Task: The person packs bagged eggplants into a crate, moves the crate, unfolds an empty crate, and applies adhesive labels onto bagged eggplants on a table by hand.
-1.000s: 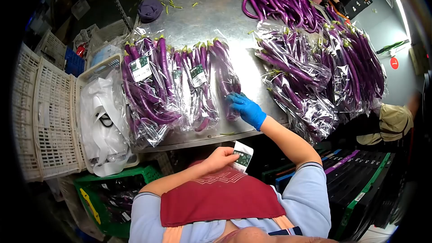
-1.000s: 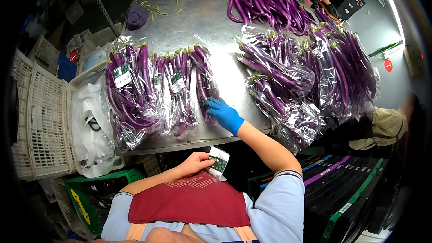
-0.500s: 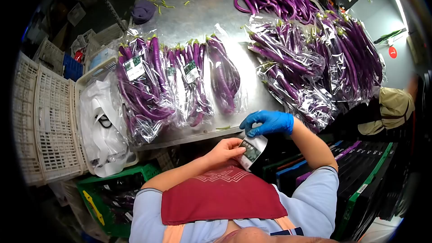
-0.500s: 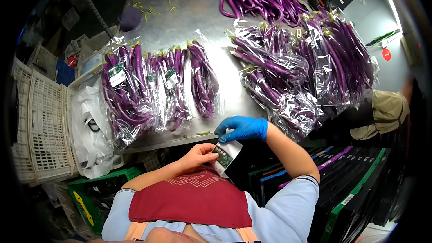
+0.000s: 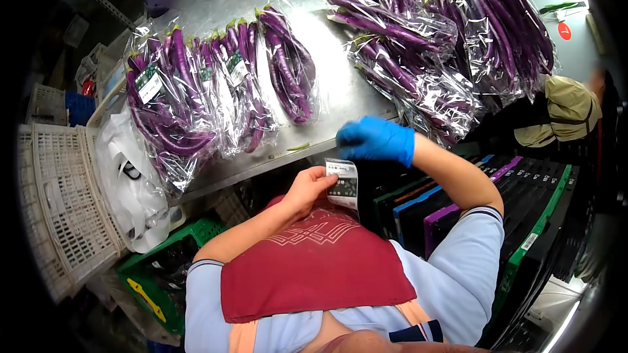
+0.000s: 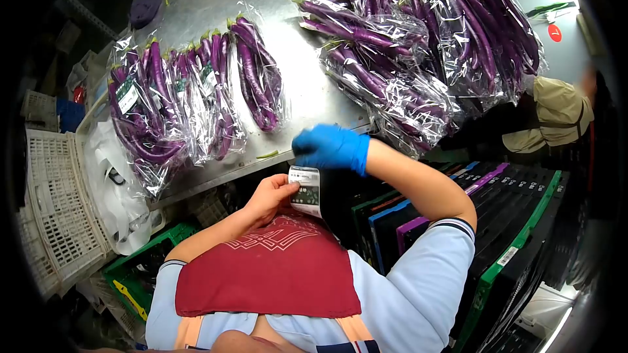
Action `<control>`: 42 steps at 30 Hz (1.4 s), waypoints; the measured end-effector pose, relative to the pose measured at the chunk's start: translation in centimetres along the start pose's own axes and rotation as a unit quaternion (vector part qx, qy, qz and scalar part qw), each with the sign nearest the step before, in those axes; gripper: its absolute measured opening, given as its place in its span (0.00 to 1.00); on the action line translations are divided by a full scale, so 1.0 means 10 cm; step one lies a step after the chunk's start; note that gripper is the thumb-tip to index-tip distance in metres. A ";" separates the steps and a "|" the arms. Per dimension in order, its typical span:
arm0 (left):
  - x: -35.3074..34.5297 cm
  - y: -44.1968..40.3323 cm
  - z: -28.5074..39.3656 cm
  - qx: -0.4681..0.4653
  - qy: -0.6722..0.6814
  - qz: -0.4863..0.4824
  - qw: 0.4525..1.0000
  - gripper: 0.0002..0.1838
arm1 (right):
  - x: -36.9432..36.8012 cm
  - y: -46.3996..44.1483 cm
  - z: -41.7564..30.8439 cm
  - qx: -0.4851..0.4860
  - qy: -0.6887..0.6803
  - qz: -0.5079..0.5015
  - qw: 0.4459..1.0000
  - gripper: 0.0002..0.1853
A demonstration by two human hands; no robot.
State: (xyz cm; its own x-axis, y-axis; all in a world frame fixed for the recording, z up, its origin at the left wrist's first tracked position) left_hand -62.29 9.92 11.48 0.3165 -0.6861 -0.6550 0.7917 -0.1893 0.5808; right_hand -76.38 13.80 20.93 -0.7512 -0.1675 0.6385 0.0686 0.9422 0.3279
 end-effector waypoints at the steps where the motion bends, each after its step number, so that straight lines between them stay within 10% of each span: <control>1: 0.00 0.00 0.02 -0.003 0.006 0.021 1.000 0.08 | -0.14 0.01 -0.04 -0.008 0.007 -0.019 1.000 0.12; 27: 0.19 -0.14 -0.21 0.048 -0.004 0.044 0.998 0.07 | -0.77 0.05 0.21 0.071 0.183 -0.029 0.980 0.07; 32: 0.14 -0.12 -0.18 0.072 -0.005 0.058 0.996 0.08 | -0.62 0.04 0.33 0.016 0.088 0.024 0.996 0.09; 36: 0.20 -0.17 -0.28 0.075 -0.030 0.029 0.996 0.10 | -0.22 0.08 0.63 -0.081 -0.277 0.152 0.945 0.10; 42: 0.14 -0.11 -0.27 0.090 -0.022 0.016 0.996 0.09 | 0.83 -0.38 0.41 -0.092 -0.278 0.194 0.936 0.09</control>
State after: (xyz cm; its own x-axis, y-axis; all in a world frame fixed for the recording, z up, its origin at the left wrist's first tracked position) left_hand -61.27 11.07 8.61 0.3149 -0.7228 -0.6152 0.6738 -0.2862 0.6812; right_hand -85.58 10.08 22.10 -0.8686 0.4015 0.2905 0.4801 0.8268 0.2930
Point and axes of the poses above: each hand's wrist, its own y-axis away from the middle knuckle, its own x-axis out of the back of the hand, z = x × y, the point moved 5 cm from there along -y, towards the middle knuckle, and after that the axes turned 2 degrees about x, right-handed, at the moved point
